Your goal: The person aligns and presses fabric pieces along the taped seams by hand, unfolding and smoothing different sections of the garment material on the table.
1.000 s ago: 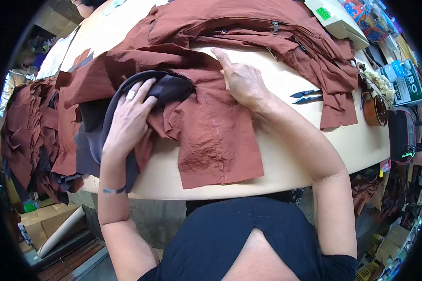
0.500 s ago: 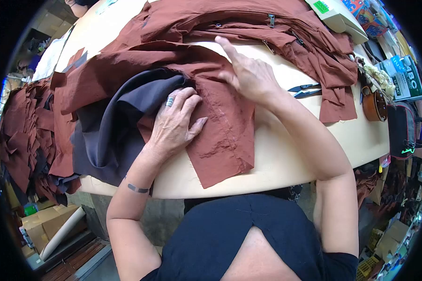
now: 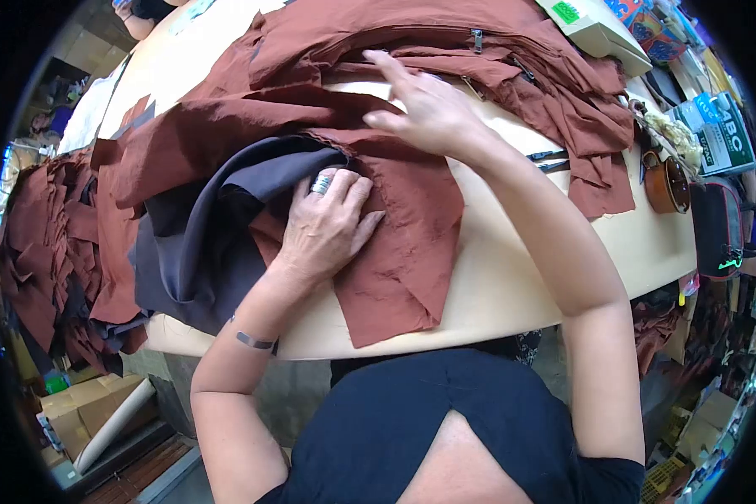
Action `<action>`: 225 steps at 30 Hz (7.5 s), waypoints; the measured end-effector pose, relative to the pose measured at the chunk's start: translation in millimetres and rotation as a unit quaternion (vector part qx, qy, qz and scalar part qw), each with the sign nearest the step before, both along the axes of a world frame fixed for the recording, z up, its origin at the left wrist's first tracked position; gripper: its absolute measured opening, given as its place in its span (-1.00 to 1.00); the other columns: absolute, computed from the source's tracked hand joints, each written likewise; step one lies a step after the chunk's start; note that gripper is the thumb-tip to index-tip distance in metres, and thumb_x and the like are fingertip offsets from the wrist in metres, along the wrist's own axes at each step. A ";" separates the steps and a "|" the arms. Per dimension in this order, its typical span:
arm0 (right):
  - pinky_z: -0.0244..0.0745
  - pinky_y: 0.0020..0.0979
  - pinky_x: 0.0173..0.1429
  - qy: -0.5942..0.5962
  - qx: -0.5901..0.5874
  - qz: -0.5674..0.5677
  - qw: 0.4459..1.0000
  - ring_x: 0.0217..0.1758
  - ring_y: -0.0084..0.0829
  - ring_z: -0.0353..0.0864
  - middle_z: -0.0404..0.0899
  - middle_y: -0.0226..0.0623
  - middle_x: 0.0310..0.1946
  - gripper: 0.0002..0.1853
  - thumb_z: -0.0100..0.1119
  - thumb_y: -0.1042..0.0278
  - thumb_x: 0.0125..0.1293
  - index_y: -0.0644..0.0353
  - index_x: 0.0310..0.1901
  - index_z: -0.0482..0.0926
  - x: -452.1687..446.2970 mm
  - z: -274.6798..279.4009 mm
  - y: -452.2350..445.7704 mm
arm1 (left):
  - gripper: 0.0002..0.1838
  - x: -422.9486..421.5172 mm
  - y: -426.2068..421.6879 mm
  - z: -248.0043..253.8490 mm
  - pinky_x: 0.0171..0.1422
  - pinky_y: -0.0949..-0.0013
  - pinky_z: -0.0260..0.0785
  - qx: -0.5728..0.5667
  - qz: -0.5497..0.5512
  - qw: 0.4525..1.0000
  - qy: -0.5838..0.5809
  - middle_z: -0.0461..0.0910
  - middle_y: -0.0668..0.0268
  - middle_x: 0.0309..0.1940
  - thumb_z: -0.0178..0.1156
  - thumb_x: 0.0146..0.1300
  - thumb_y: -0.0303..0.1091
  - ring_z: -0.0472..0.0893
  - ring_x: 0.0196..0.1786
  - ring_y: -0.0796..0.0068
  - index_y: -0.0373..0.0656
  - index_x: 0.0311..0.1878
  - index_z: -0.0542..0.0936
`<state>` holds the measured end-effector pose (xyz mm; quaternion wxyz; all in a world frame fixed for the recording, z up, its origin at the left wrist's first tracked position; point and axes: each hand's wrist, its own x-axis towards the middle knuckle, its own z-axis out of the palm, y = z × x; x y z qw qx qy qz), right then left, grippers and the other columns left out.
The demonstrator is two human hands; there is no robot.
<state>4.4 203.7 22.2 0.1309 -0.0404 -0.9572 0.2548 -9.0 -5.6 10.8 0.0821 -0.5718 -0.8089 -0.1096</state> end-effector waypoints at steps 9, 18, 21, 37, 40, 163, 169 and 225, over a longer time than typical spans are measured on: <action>0.50 -0.07 -0.27 0.331 -0.046 0.034 0.942 -0.36 0.05 0.59 0.57 0.06 -0.47 -0.41 -0.08 0.55 0.15 -0.05 0.27 0.25 -55.3 5.5 -41.4 | -0.66 8.3 6.5 -17.4 0.13 0.14 0.35 0.032 -0.008 0.999 0.001 0.33 -0.06 0.06 0.19 0.09 -0.39 0.40 0.09 -0.05 -0.32 -0.08 0.45; 0.47 -0.14 -0.16 0.198 -0.089 -0.108 0.970 -0.30 -0.02 0.61 0.60 0.01 -0.39 -0.39 0.10 0.44 0.21 0.07 0.31 0.16 -16.8 -8.7 40.7 | -0.61 0.6 11.4 -18.0 0.18 0.14 0.31 0.011 -0.001 0.999 -0.031 0.27 0.04 0.20 0.16 0.15 -0.29 0.38 0.16 0.00 -0.24 0.02 0.40; 0.43 -0.15 -0.01 0.157 -0.024 -0.089 0.983 -0.10 -0.07 0.57 0.60 -0.03 -0.21 -0.24 0.19 0.36 0.19 0.04 0.38 0.01 -0.2 -7.9 31.3 | -0.60 0.2 12.8 -10.5 0.14 0.14 0.32 -0.016 0.014 0.996 -0.086 0.34 0.09 0.14 0.17 0.15 -0.25 0.42 0.11 0.05 -0.20 0.02 0.41; 0.44 -0.26 -0.18 -0.077 -0.025 0.137 0.987 -0.35 -0.20 0.52 0.56 -0.17 -0.35 -0.20 0.22 0.55 0.00 0.05 0.35 0.18 133.7 2.1 -26.4 | -0.66 -13.2 12.8 -18.3 -0.04 0.23 0.37 0.076 -0.013 0.996 -0.037 0.42 0.25 -0.04 0.13 0.21 -0.26 0.51 -0.07 0.19 -0.13 0.02 0.41; 0.45 -0.29 -0.18 -0.053 -0.048 0.114 0.991 -0.36 -0.22 0.51 0.53 -0.20 -0.43 -0.24 0.21 0.60 -0.02 0.10 0.31 0.25 155.7 -7.1 -16.9 | -0.67 -12.3 15.5 -11.0 0.09 0.20 0.34 0.059 0.009 0.994 -0.093 0.43 0.16 -0.01 0.14 0.22 -0.33 0.45 0.04 0.08 -0.17 0.04 0.42; 0.51 -0.27 0.05 0.077 -0.013 0.296 0.952 -0.03 -0.24 0.59 0.60 -0.24 -0.12 -0.48 0.32 0.44 -0.02 0.16 0.08 0.50 126.7 -13.0 -23.3 | -0.64 -67.4 53.4 -21.6 0.23 0.11 0.26 0.070 0.046 0.995 -0.050 0.24 0.15 0.29 0.02 0.30 -0.23 0.40 0.16 -0.02 -0.16 0.11 0.33; 0.55 -0.39 -0.18 0.131 -0.238 0.084 0.959 -0.27 -0.29 0.65 0.60 -0.17 -0.33 -0.67 0.17 0.55 0.13 0.21 -0.03 0.47 58.4 -16.5 -18.2 | -0.66 -72.4 51.6 -28.6 0.13 0.11 0.35 0.097 0.024 0.994 -0.053 0.26 0.19 0.28 0.06 0.28 -0.26 0.46 0.07 -0.03 -0.15 0.08 0.35; 0.46 -0.30 -0.16 0.092 0.153 0.178 0.968 -0.28 -0.25 0.47 0.44 -0.13 -0.17 -0.75 0.02 0.54 0.09 0.37 -0.18 0.55 126.2 -18.9 -37.2 | -0.79 -78.8 51.3 -32.0 -0.08 0.17 0.45 0.162 -0.016 0.985 -0.057 0.41 0.26 0.15 0.08 0.25 -0.39 0.57 -0.15 0.07 -0.14 -0.05 0.44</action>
